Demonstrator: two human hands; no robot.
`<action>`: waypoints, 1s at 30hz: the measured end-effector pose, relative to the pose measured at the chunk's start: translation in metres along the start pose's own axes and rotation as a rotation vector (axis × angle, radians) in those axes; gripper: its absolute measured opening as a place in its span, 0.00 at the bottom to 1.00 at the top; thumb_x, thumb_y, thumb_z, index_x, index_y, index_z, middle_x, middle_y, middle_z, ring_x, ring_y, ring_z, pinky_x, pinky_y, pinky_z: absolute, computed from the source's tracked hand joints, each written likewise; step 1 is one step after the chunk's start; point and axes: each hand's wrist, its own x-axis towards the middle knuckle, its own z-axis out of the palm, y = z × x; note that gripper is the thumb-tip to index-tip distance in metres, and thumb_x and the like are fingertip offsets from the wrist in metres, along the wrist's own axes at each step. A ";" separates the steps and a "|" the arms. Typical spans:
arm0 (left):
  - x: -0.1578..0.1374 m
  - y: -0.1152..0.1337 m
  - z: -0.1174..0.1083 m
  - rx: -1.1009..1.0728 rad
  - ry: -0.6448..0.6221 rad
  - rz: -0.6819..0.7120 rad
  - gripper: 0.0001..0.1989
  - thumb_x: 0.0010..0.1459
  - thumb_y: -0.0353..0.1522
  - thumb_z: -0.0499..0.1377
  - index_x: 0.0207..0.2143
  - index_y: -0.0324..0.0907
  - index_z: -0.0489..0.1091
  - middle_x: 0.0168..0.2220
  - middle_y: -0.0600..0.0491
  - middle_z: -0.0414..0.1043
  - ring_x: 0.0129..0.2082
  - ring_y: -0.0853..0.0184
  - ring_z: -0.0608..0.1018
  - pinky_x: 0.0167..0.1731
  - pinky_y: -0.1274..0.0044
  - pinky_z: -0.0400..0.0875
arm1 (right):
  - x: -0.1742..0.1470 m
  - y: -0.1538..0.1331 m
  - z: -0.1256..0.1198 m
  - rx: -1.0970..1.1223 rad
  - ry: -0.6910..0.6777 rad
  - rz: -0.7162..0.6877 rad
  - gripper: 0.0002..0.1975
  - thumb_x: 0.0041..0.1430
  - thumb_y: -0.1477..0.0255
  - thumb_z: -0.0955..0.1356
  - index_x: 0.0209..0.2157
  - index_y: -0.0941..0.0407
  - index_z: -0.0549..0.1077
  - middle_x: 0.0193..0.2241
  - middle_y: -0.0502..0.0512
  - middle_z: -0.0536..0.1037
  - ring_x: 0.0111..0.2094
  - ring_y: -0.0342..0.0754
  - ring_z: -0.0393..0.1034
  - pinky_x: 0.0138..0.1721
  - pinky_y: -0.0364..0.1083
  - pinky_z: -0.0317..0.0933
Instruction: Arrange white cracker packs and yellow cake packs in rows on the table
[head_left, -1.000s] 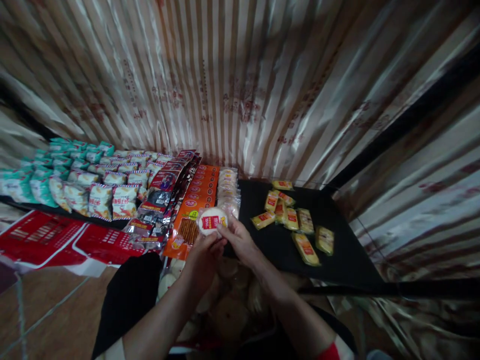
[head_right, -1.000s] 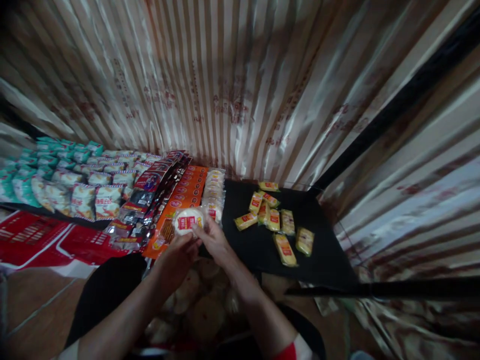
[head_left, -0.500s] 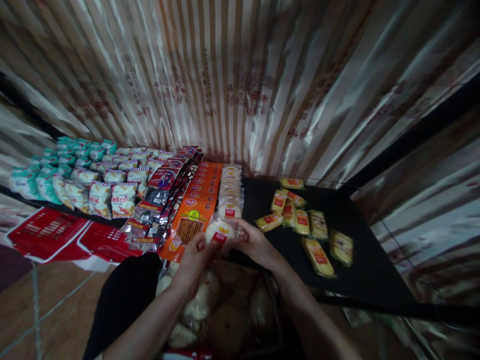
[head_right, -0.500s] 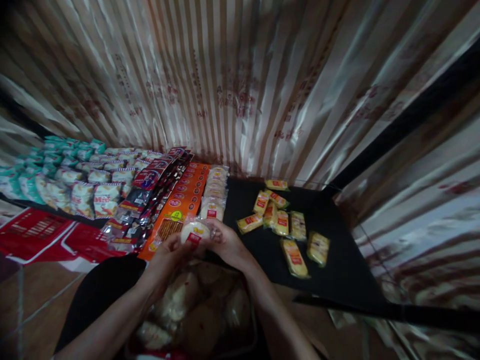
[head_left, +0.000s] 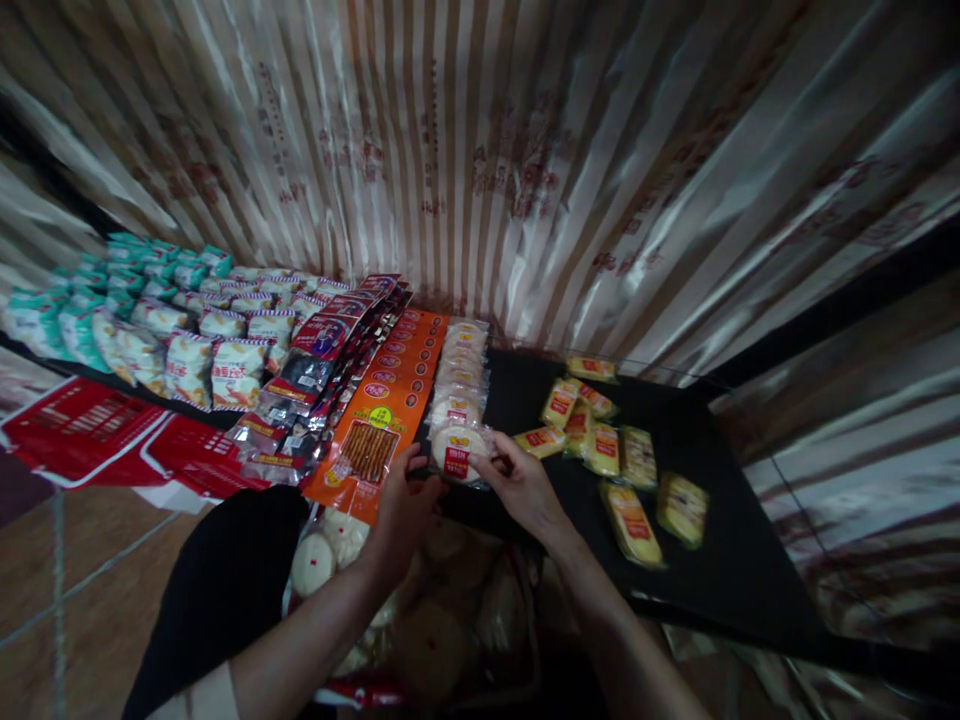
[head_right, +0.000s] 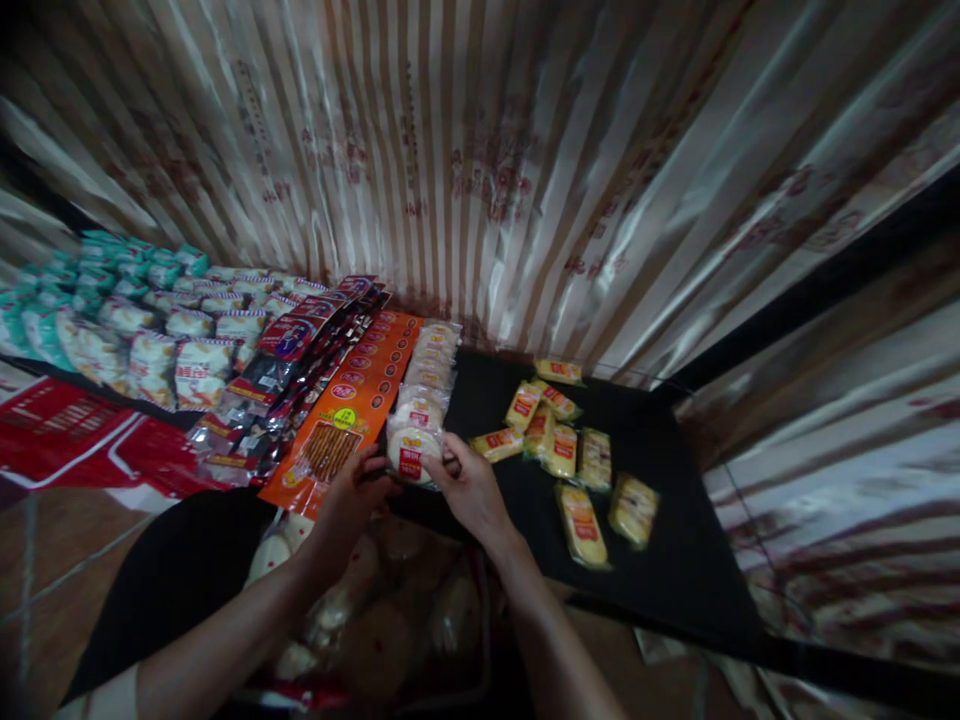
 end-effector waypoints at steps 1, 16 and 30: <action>-0.001 -0.006 -0.001 0.047 0.027 0.063 0.26 0.46 0.29 0.57 0.50 0.39 0.59 0.47 0.45 0.66 0.27 0.71 0.75 0.20 0.81 0.66 | 0.000 0.002 0.001 -0.001 0.015 0.001 0.14 0.49 0.61 0.69 0.35 0.55 0.71 0.26 0.49 0.74 0.24 0.43 0.68 0.24 0.41 0.62; -0.010 -0.020 -0.005 0.775 -0.103 0.671 0.21 0.52 0.20 0.48 0.49 0.37 0.64 0.59 0.41 0.53 0.58 0.60 0.62 0.54 0.63 0.64 | 0.017 0.019 0.019 -0.249 0.286 -0.113 0.17 0.50 0.59 0.65 0.35 0.58 0.72 0.29 0.54 0.68 0.28 0.45 0.65 0.24 0.42 0.63; -0.004 -0.028 0.005 0.918 -0.076 0.732 0.20 0.51 0.19 0.48 0.46 0.35 0.66 0.58 0.40 0.56 0.59 0.57 0.60 0.56 0.60 0.60 | 0.015 0.023 0.022 -0.586 0.357 -0.145 0.19 0.53 0.64 0.65 0.46 0.58 0.68 0.40 0.61 0.67 0.38 0.51 0.66 0.31 0.47 0.67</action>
